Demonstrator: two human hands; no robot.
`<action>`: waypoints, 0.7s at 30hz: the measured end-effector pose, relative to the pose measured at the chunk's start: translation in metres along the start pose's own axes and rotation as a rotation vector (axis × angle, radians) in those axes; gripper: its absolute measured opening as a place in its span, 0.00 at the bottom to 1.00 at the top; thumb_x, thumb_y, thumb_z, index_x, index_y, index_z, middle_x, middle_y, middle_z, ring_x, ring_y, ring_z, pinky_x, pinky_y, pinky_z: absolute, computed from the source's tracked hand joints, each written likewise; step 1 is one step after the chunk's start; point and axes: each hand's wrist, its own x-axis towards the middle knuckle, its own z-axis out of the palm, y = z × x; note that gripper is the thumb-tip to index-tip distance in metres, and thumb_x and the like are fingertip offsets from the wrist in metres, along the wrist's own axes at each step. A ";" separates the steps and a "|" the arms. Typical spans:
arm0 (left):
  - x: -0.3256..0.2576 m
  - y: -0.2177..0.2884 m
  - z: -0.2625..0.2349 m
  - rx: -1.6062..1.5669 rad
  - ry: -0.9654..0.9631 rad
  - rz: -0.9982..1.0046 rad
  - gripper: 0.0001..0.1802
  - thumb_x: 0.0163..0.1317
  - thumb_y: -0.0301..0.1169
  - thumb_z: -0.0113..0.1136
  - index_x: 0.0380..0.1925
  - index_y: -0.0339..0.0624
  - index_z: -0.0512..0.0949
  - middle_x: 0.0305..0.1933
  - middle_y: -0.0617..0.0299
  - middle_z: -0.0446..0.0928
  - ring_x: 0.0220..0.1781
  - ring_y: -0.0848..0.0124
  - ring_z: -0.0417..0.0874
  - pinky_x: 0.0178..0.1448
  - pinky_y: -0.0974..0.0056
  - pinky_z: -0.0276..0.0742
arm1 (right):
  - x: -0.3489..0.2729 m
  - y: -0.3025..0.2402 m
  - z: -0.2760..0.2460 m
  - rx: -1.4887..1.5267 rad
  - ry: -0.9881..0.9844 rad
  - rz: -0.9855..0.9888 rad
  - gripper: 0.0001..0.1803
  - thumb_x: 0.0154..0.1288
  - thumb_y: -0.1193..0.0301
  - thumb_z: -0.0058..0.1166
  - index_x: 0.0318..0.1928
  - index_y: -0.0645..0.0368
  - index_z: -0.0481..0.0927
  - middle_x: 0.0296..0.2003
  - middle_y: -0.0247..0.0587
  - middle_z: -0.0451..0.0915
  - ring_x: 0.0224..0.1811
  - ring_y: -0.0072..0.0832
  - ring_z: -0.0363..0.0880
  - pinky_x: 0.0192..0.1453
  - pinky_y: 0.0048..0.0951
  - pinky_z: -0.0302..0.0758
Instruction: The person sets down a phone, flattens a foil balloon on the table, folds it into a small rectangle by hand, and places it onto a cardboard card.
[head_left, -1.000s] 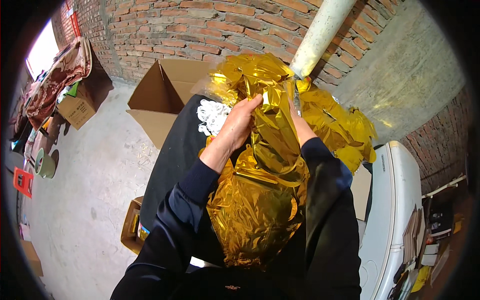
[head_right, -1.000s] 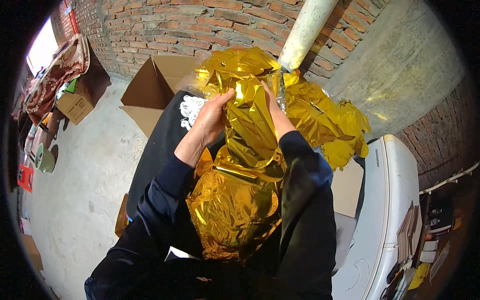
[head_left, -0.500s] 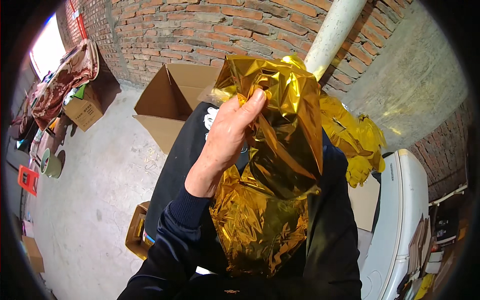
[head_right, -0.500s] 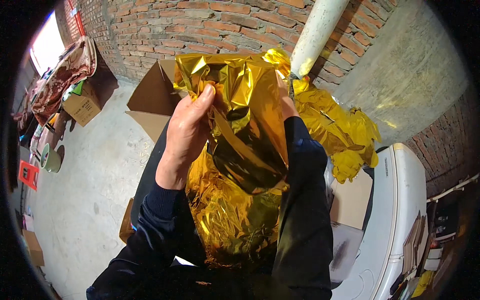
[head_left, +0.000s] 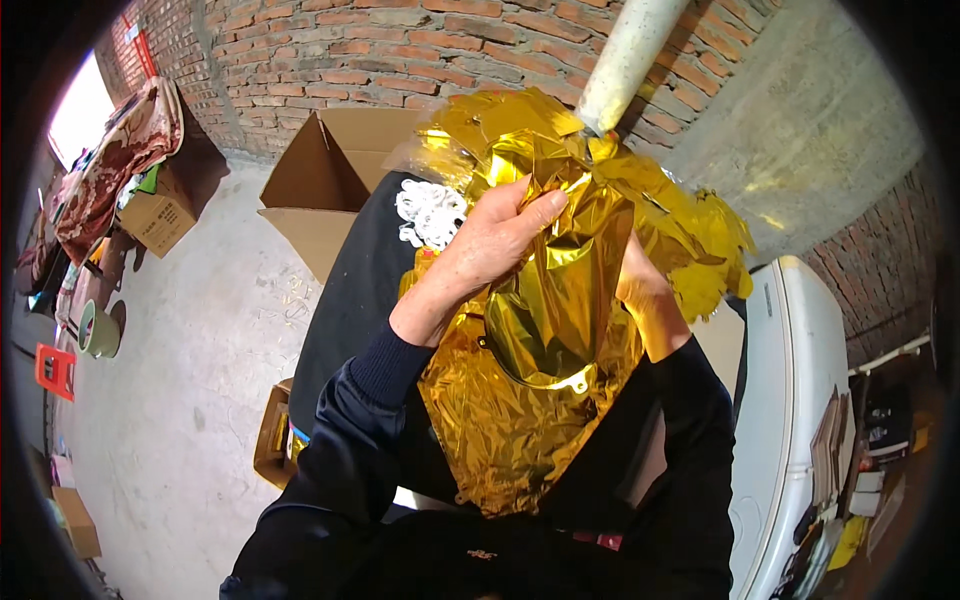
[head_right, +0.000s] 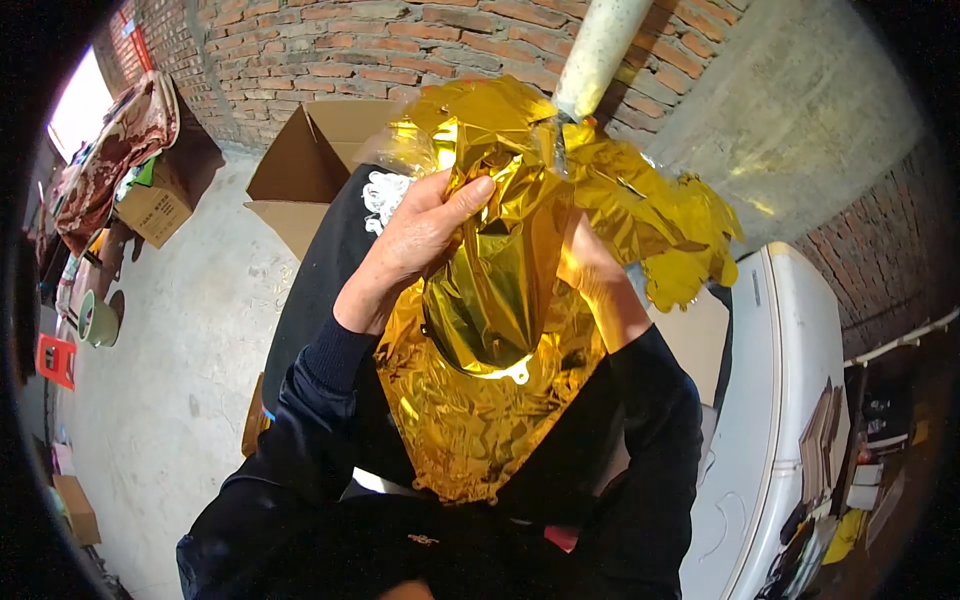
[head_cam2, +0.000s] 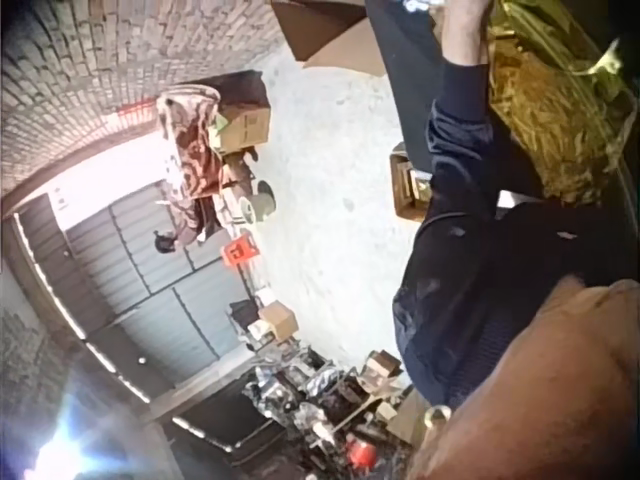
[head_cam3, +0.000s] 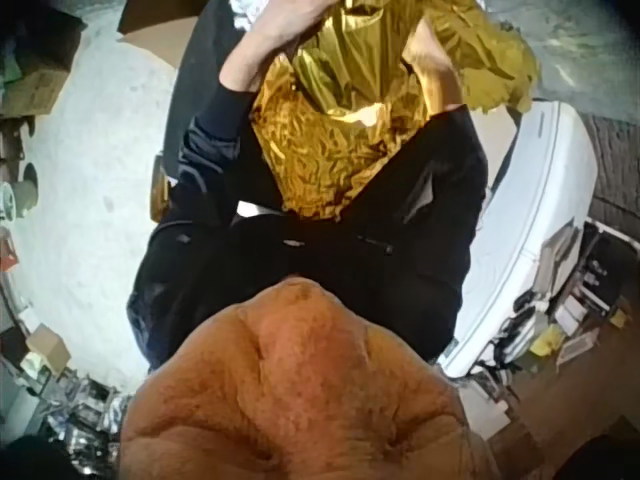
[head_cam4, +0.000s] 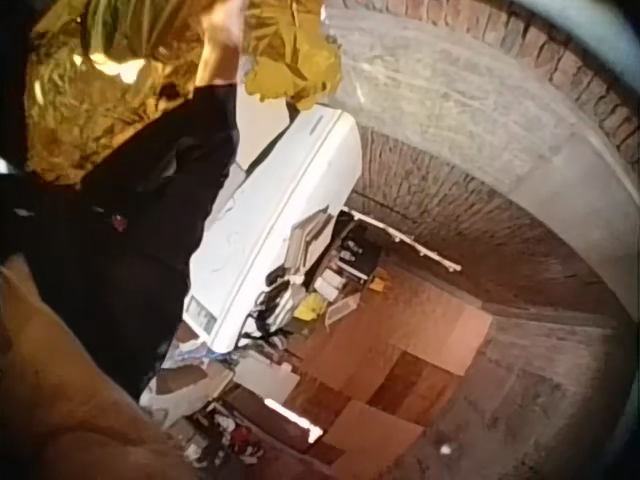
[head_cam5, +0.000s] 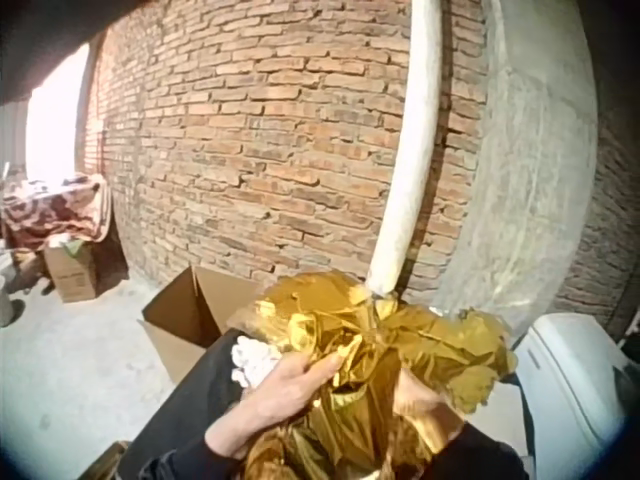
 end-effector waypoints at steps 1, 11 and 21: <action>-0.005 0.002 0.007 0.045 -0.013 -0.004 0.21 0.80 0.38 0.56 0.62 0.34 0.76 0.51 0.69 0.81 0.49 0.80 0.77 0.55 0.69 0.75 | -0.016 0.002 -0.003 0.028 -0.024 -0.073 0.28 0.77 0.68 0.55 0.73 0.58 0.67 0.65 0.36 0.75 0.65 0.24 0.72 0.70 0.33 0.70; -0.074 0.022 0.027 0.079 0.221 -0.160 0.18 0.78 0.41 0.60 0.52 0.36 0.80 0.40 0.72 0.82 0.35 0.85 0.78 0.40 0.73 0.74 | -0.164 -0.013 0.015 -0.030 0.014 0.250 0.43 0.78 0.34 0.32 0.33 0.61 0.83 0.26 0.43 0.84 0.31 0.26 0.82 0.43 0.26 0.76; -0.124 0.007 0.066 0.145 -0.008 -0.213 0.18 0.78 0.40 0.59 0.52 0.35 0.82 0.43 0.70 0.82 0.42 0.83 0.77 0.45 0.71 0.76 | -0.166 -0.030 0.086 0.712 0.021 -0.049 0.34 0.85 0.49 0.33 0.73 0.65 0.66 0.70 0.51 0.72 0.72 0.40 0.71 0.77 0.43 0.67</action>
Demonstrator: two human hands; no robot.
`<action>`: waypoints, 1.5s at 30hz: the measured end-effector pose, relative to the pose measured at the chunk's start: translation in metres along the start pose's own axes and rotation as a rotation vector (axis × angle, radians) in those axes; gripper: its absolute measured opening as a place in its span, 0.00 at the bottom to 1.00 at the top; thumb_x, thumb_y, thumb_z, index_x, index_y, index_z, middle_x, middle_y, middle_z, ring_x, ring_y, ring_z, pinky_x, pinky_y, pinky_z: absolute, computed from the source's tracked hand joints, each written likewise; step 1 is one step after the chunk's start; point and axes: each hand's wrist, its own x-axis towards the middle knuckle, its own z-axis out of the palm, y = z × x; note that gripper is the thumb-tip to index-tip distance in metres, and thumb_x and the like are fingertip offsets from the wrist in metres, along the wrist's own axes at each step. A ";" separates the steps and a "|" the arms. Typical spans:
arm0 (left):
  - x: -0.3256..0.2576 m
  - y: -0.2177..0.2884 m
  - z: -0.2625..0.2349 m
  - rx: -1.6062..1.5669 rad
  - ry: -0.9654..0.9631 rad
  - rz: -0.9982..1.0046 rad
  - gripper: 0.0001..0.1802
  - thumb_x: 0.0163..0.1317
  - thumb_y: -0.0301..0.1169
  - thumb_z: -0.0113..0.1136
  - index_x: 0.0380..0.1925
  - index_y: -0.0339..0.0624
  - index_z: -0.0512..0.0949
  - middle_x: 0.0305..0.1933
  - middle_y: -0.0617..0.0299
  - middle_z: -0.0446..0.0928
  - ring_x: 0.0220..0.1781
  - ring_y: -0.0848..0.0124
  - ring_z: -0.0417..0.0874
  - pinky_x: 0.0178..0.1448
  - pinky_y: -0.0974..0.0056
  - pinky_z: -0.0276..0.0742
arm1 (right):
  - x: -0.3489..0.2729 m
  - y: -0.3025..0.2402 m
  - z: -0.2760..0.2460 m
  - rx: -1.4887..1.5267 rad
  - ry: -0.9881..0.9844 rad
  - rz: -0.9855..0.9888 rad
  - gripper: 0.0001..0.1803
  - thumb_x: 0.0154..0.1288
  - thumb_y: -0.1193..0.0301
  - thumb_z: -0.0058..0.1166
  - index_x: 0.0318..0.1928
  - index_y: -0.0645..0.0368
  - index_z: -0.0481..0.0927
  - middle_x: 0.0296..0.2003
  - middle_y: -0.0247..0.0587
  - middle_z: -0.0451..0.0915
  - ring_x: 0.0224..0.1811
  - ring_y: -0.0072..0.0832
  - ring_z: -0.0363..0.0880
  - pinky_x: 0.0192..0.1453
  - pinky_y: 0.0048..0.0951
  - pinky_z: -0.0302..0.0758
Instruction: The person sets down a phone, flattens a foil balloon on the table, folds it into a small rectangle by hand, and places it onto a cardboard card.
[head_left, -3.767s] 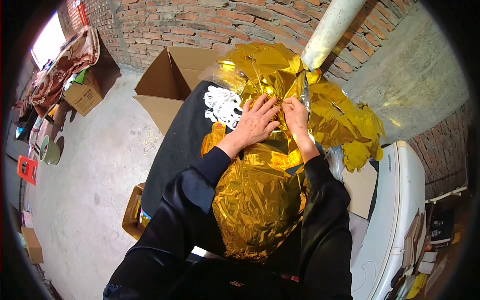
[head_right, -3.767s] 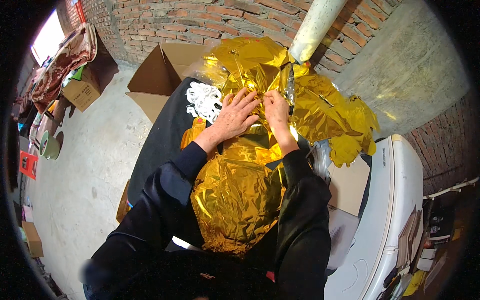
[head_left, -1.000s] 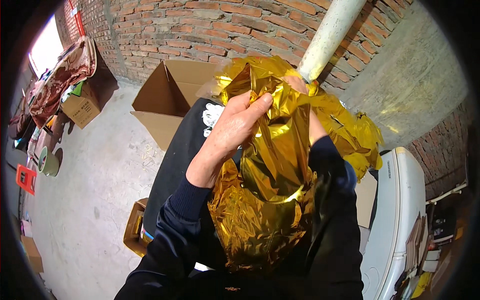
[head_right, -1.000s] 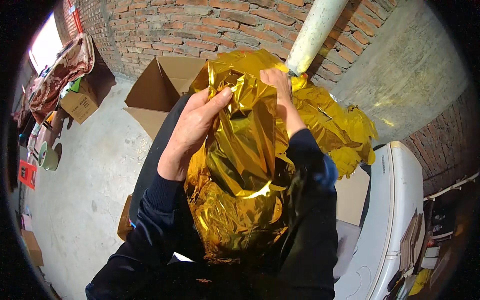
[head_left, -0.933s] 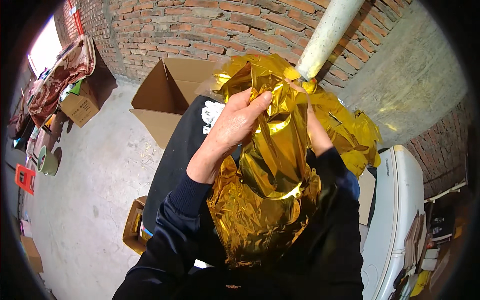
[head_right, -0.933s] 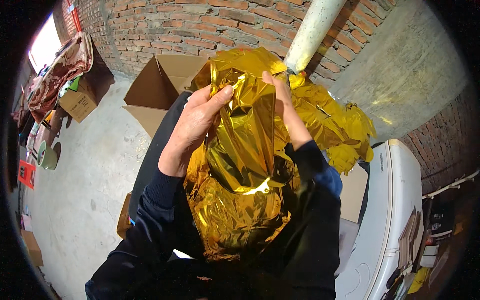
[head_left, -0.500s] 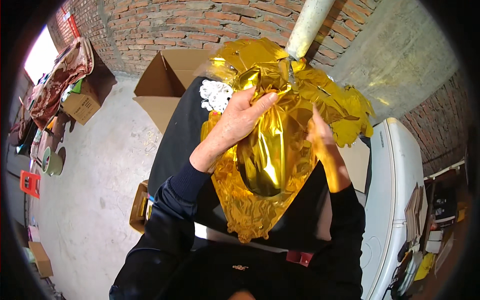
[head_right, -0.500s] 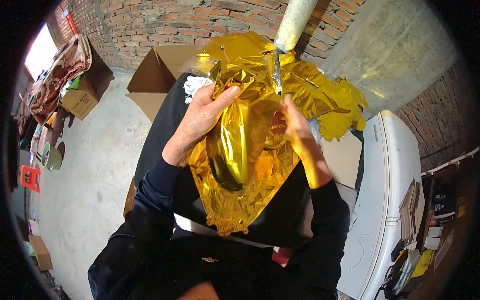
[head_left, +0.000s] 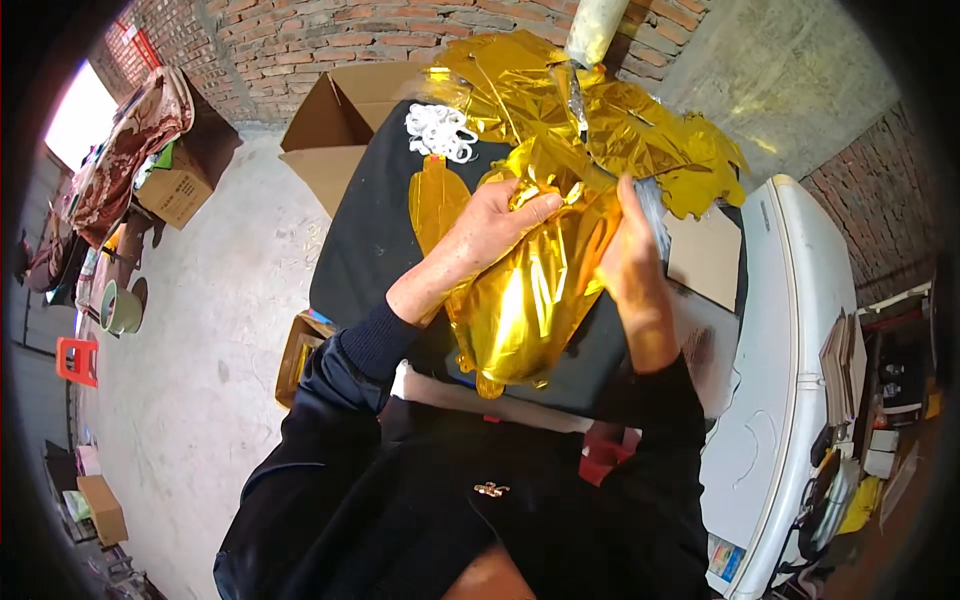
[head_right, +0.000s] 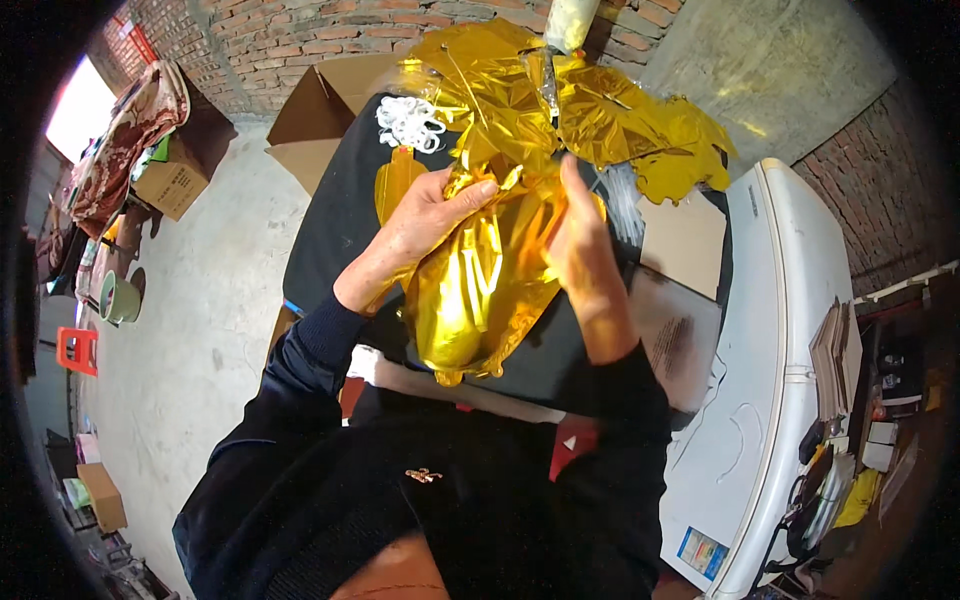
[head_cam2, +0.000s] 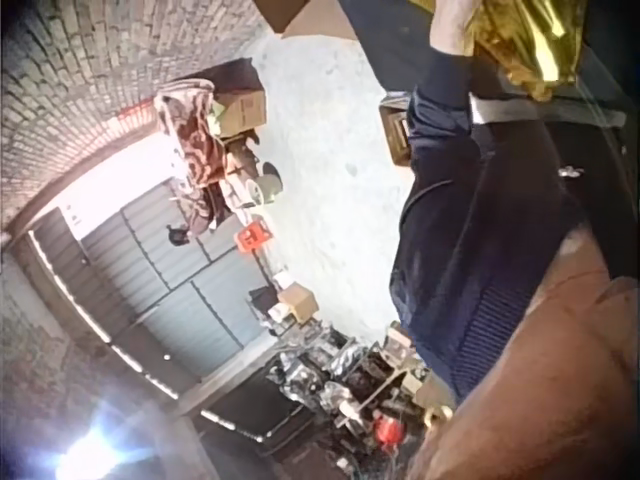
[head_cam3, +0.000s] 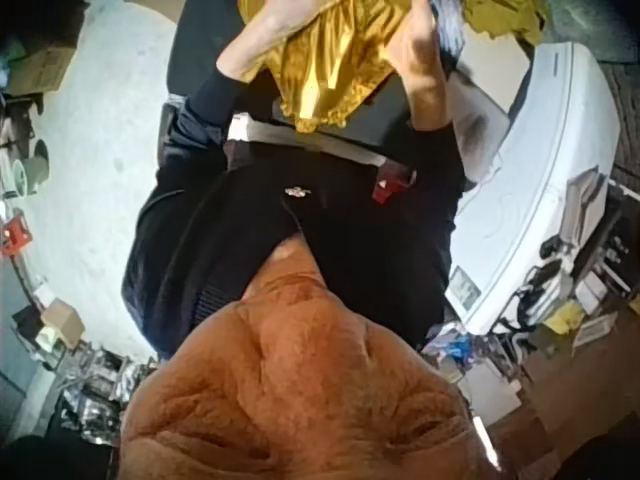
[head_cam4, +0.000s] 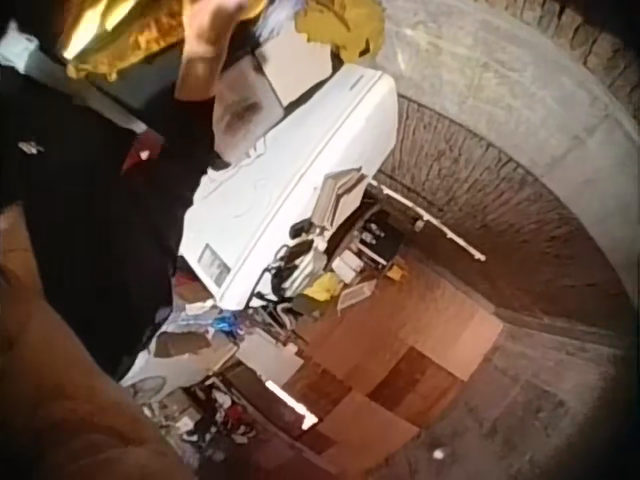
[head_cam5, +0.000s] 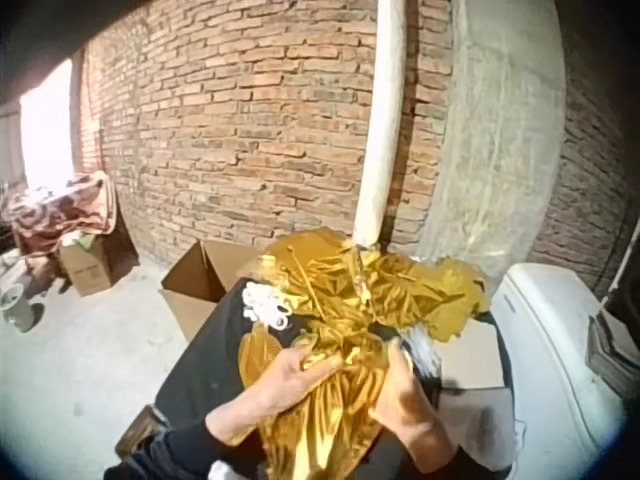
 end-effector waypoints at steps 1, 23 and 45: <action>-0.004 0.001 0.002 0.006 0.003 -0.018 0.19 0.77 0.41 0.60 0.53 0.36 0.81 0.43 0.70 0.82 0.41 0.82 0.77 0.44 0.71 0.76 | 0.001 -0.008 0.007 -0.230 0.169 -0.073 0.31 0.85 0.53 0.35 0.72 0.65 0.69 0.69 0.51 0.73 0.72 0.39 0.72 0.77 0.42 0.67; -0.022 -0.057 -0.015 -0.458 0.202 -0.495 0.12 0.74 0.32 0.62 0.43 0.31 0.80 0.24 0.55 0.82 0.19 0.70 0.84 0.20 0.70 0.80 | -0.123 0.061 0.004 -1.846 -0.107 -0.605 0.44 0.50 0.63 0.78 0.66 0.58 0.70 0.66 0.49 0.72 0.71 0.50 0.68 0.72 0.52 0.66; -0.054 -0.045 0.005 -0.447 0.089 -0.576 0.24 0.75 0.45 0.59 0.60 0.39 0.75 0.47 0.58 0.85 0.41 0.72 0.88 0.30 0.65 0.86 | -0.125 0.077 0.002 -1.648 0.147 -0.739 0.16 0.43 0.87 0.61 0.36 0.62 0.81 0.37 0.42 0.84 0.43 0.42 0.81 0.50 0.37 0.79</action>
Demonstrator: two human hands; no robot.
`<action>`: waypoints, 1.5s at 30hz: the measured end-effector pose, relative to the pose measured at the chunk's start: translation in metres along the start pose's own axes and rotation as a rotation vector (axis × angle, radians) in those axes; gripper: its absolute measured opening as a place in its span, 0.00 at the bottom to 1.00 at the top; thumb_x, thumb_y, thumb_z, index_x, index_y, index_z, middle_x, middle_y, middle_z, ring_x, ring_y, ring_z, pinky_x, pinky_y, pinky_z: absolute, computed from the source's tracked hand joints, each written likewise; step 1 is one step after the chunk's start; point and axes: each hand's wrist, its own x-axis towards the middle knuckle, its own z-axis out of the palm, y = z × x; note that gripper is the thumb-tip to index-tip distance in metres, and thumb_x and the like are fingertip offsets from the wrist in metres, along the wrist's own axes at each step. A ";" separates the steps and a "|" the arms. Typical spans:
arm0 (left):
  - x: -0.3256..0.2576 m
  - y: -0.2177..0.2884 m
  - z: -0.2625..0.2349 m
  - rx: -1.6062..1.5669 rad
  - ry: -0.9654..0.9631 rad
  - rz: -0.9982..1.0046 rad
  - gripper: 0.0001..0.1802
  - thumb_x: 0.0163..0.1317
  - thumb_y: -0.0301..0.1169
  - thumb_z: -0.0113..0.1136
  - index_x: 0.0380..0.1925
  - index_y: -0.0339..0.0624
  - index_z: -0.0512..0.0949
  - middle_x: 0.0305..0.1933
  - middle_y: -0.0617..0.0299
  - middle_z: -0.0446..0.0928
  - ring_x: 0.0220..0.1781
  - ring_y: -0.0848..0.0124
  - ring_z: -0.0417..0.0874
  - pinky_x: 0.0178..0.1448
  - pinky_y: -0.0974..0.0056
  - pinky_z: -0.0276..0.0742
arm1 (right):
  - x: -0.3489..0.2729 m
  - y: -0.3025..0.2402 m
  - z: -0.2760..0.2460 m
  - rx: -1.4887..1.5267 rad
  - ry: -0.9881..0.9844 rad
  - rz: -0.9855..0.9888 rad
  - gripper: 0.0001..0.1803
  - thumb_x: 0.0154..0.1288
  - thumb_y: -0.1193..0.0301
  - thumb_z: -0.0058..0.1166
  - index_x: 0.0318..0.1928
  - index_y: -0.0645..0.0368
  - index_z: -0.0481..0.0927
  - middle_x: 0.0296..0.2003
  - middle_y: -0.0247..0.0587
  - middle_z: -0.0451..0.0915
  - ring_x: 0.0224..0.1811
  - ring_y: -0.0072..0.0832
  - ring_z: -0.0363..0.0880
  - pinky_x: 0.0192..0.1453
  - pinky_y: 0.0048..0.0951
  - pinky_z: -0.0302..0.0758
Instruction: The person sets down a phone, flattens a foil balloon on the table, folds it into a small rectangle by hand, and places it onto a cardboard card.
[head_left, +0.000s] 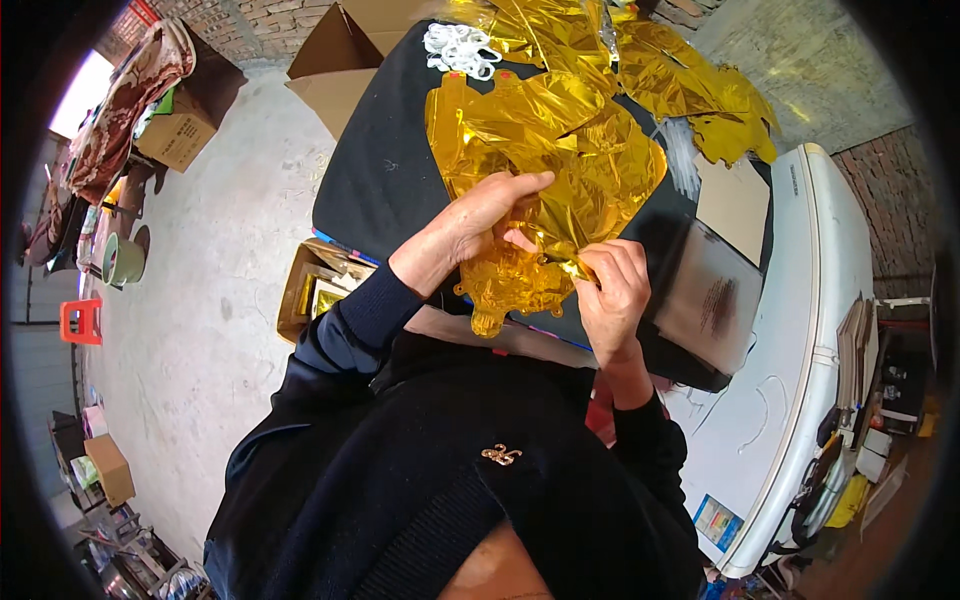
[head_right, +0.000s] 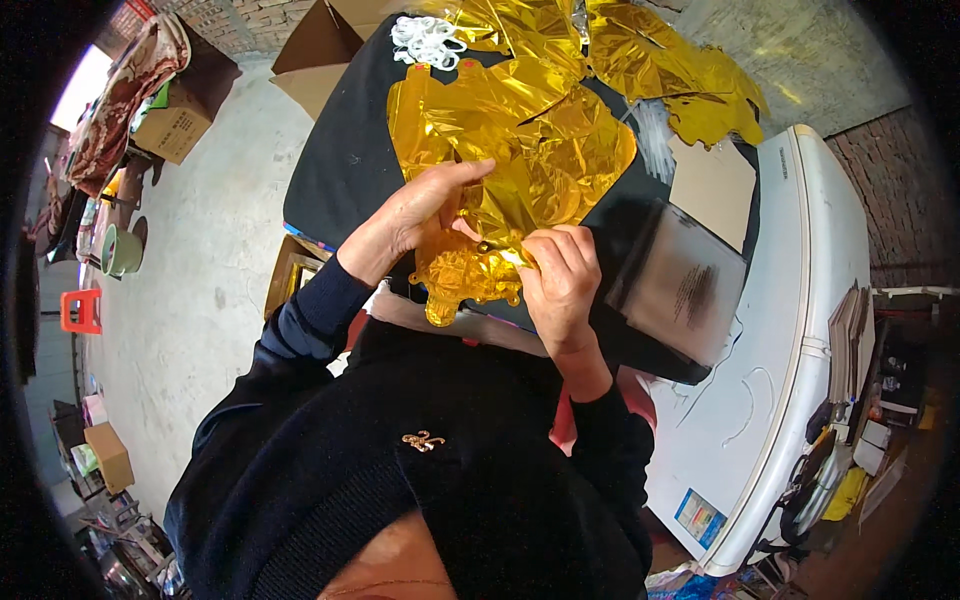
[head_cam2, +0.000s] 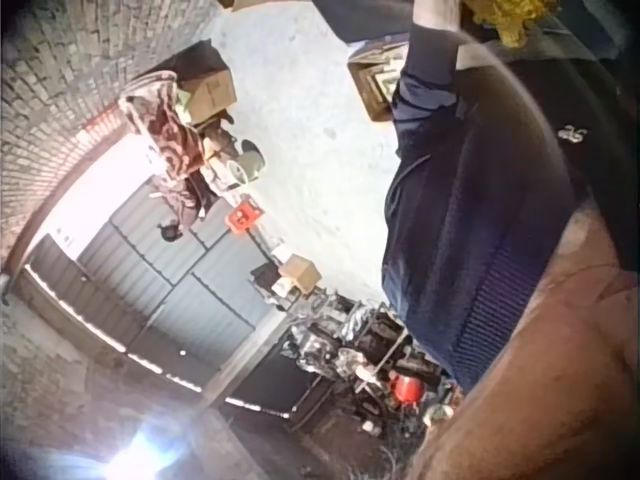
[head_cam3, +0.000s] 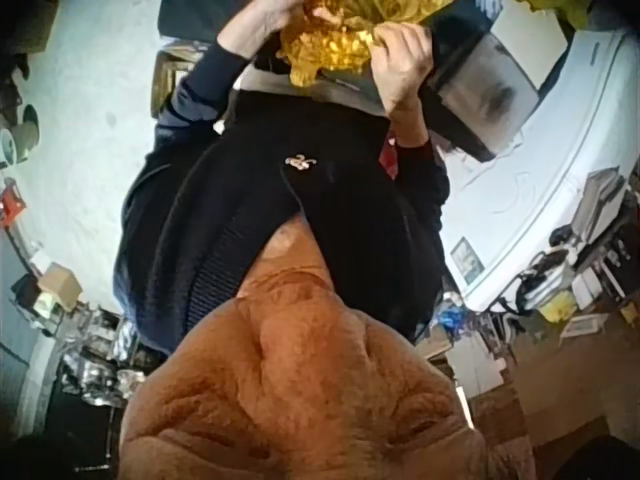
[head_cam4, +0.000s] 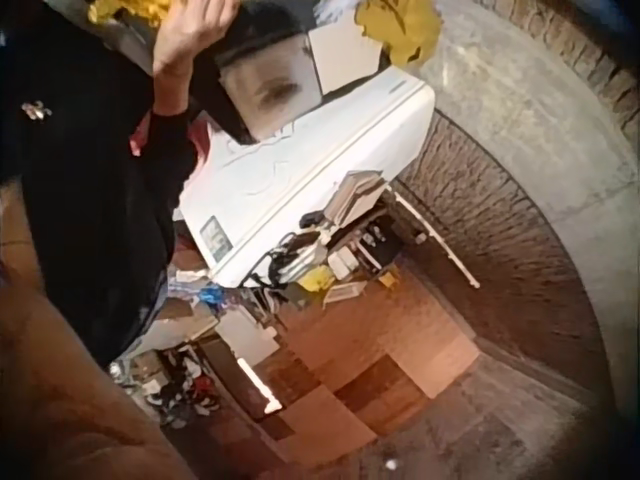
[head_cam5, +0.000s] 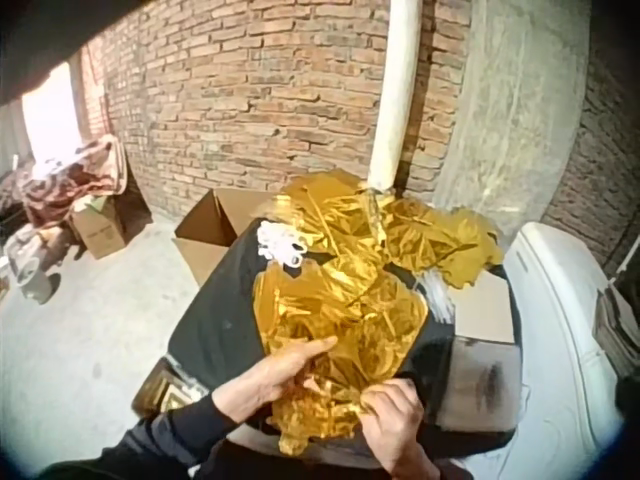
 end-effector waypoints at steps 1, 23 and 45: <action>0.002 -0.003 -0.005 0.054 -0.010 -0.013 0.24 0.75 0.45 0.59 0.59 0.37 0.76 0.47 0.58 0.85 0.41 0.71 0.88 0.31 0.65 0.87 | 0.002 -0.001 0.001 0.027 -0.016 0.009 0.16 0.42 0.87 0.62 0.35 0.62 0.81 0.36 0.41 0.83 0.42 0.42 0.80 0.50 0.37 0.79; -0.021 -0.010 -0.026 -0.041 0.006 -0.017 0.19 0.76 0.36 0.58 0.55 0.29 0.78 0.53 0.52 0.85 0.50 0.66 0.89 0.59 0.60 0.85 | -0.002 0.022 -0.012 0.677 -0.353 0.333 0.38 0.71 0.50 0.63 0.69 0.66 0.70 0.67 0.49 0.73 0.71 0.37 0.70 0.75 0.39 0.66; -0.019 -0.021 -0.076 0.273 0.024 -0.105 0.14 0.71 0.34 0.62 0.41 0.31 0.85 0.37 0.63 0.87 0.34 0.77 0.85 0.40 0.70 0.79 | 0.100 0.152 0.098 1.282 0.036 1.117 0.15 0.76 0.70 0.55 0.58 0.63 0.77 0.52 0.44 0.84 0.50 0.34 0.86 0.53 0.41 0.82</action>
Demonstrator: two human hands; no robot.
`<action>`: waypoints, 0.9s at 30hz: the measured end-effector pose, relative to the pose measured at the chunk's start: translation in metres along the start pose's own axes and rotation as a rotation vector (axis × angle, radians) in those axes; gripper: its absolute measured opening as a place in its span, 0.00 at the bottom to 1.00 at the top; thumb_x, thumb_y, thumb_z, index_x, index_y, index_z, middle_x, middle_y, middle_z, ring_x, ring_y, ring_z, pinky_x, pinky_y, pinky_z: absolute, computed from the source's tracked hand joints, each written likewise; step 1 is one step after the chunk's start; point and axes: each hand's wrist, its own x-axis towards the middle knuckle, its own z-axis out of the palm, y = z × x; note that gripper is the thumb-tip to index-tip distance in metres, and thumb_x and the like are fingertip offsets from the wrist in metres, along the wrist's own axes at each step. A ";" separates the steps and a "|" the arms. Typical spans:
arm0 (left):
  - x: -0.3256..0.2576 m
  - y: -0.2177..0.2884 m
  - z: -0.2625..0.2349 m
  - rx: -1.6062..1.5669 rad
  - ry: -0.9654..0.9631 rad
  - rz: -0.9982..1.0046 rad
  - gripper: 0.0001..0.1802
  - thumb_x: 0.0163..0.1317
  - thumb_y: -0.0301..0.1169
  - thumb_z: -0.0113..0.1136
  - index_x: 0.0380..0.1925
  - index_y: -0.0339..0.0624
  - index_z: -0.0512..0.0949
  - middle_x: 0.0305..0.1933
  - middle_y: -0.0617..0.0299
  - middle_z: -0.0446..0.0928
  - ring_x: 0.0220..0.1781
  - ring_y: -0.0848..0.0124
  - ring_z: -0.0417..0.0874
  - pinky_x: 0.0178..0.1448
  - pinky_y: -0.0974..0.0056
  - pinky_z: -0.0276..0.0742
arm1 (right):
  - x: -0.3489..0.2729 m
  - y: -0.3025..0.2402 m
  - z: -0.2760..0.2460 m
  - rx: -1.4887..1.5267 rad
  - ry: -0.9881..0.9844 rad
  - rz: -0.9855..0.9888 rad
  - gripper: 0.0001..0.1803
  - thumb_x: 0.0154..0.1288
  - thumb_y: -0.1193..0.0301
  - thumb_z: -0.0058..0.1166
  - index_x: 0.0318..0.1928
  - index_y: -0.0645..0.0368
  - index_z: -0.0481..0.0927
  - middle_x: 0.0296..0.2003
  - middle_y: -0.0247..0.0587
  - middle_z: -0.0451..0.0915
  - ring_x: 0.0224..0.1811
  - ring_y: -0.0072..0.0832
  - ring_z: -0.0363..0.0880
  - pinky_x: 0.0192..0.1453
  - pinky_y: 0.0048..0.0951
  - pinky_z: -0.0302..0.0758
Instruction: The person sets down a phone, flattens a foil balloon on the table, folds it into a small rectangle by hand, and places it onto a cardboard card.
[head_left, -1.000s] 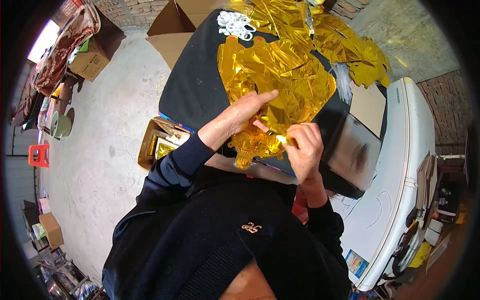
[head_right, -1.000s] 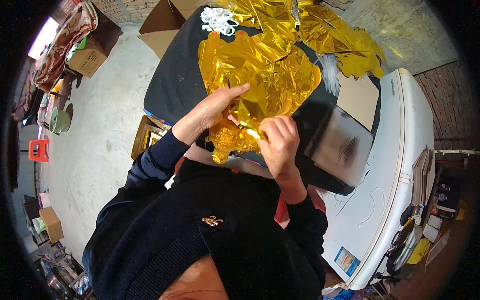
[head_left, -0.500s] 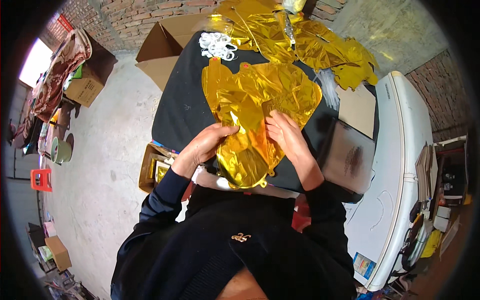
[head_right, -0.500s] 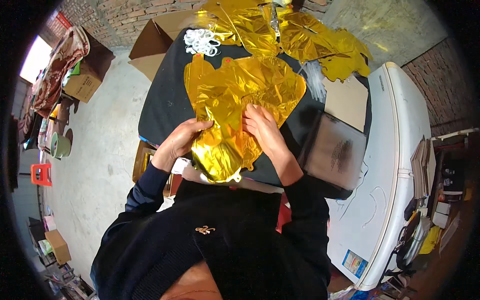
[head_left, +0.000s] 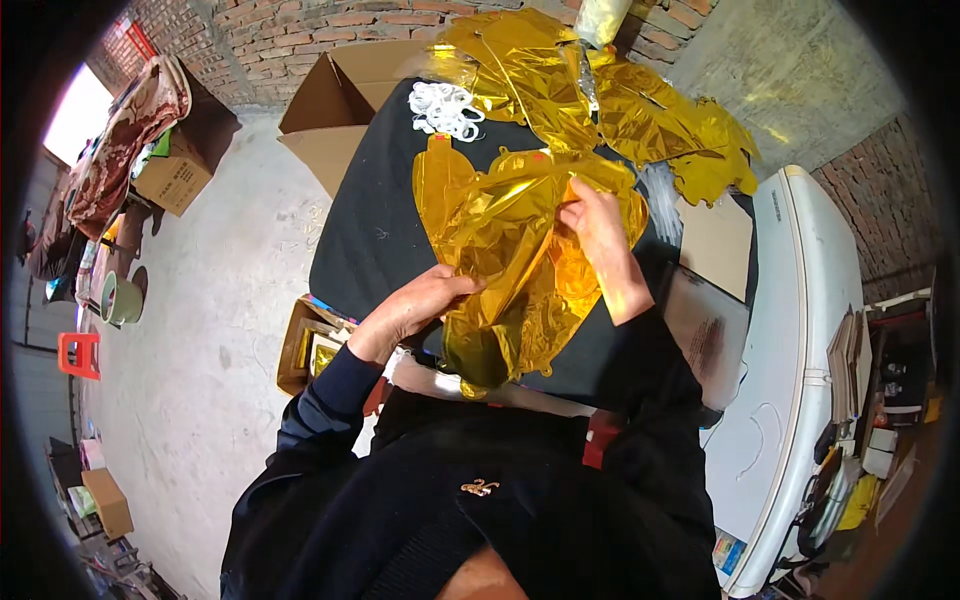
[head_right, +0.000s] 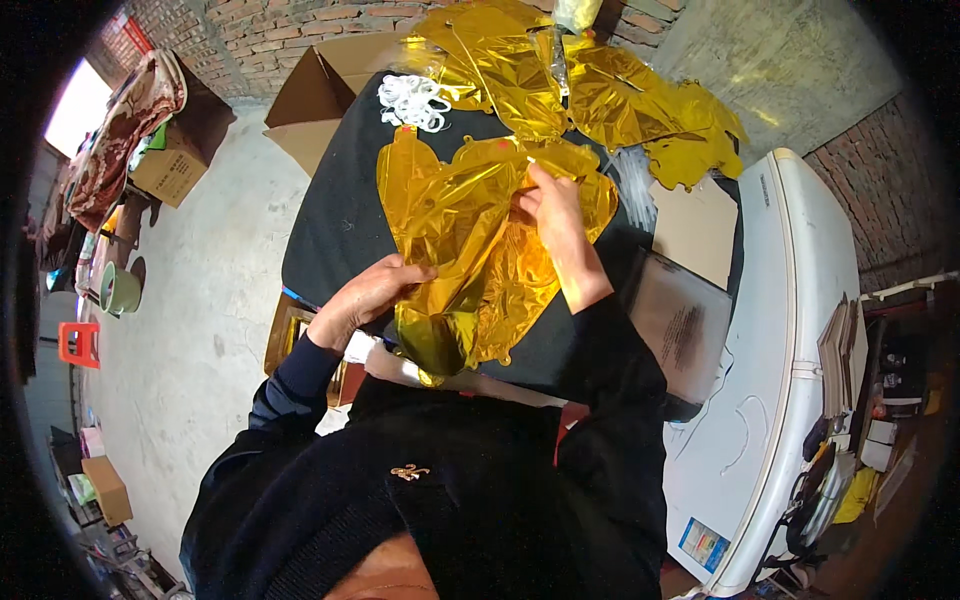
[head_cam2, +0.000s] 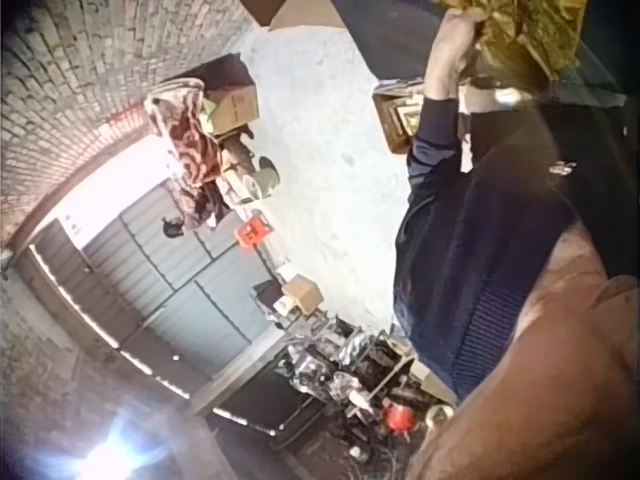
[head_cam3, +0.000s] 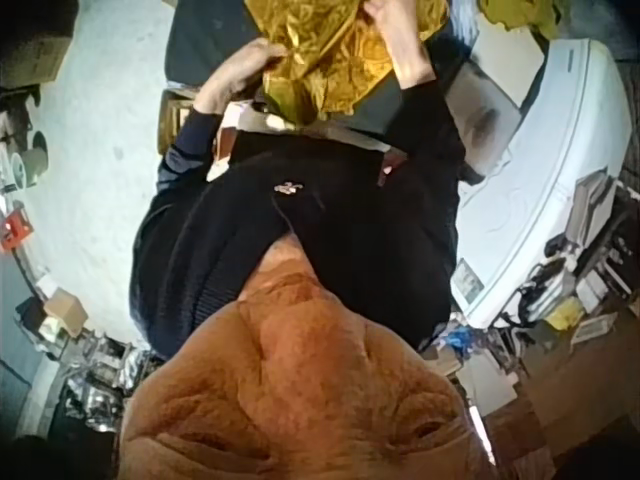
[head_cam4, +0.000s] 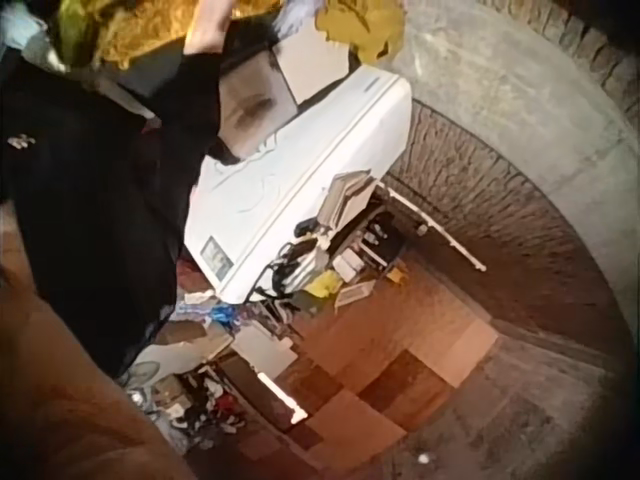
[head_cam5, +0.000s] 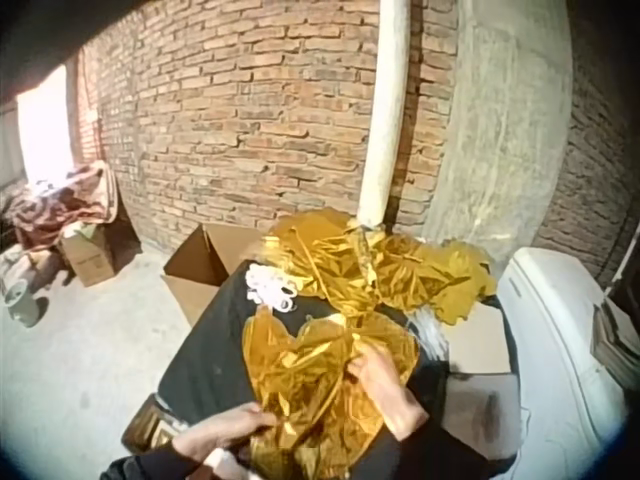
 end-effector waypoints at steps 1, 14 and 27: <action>0.009 -0.007 -0.001 0.026 0.001 0.015 0.15 0.72 0.34 0.61 0.39 0.31 0.85 0.34 0.65 0.86 0.32 0.78 0.83 0.38 0.71 0.77 | 0.006 -0.004 -0.003 -0.063 0.033 -0.045 0.15 0.77 0.70 0.55 0.58 0.60 0.77 0.51 0.41 0.84 0.49 0.34 0.86 0.54 0.42 0.82; 0.017 -0.007 0.009 0.376 0.084 -0.004 0.19 0.75 0.35 0.57 0.37 0.24 0.81 0.27 0.58 0.83 0.15 0.70 0.81 0.22 0.69 0.79 | 0.034 -0.021 -0.043 -0.112 0.193 -0.031 0.12 0.73 0.74 0.54 0.54 0.63 0.76 0.47 0.44 0.83 0.44 0.41 0.88 0.49 0.48 0.87; -0.023 0.008 0.022 1.091 0.526 0.754 0.33 0.62 0.34 0.70 0.65 0.37 0.71 0.64 0.44 0.73 0.66 0.46 0.72 0.66 0.51 0.72 | 0.001 -0.031 -0.051 -0.433 0.137 -0.230 0.39 0.71 0.72 0.59 0.76 0.63 0.53 0.61 0.52 0.76 0.58 0.41 0.82 0.58 0.46 0.83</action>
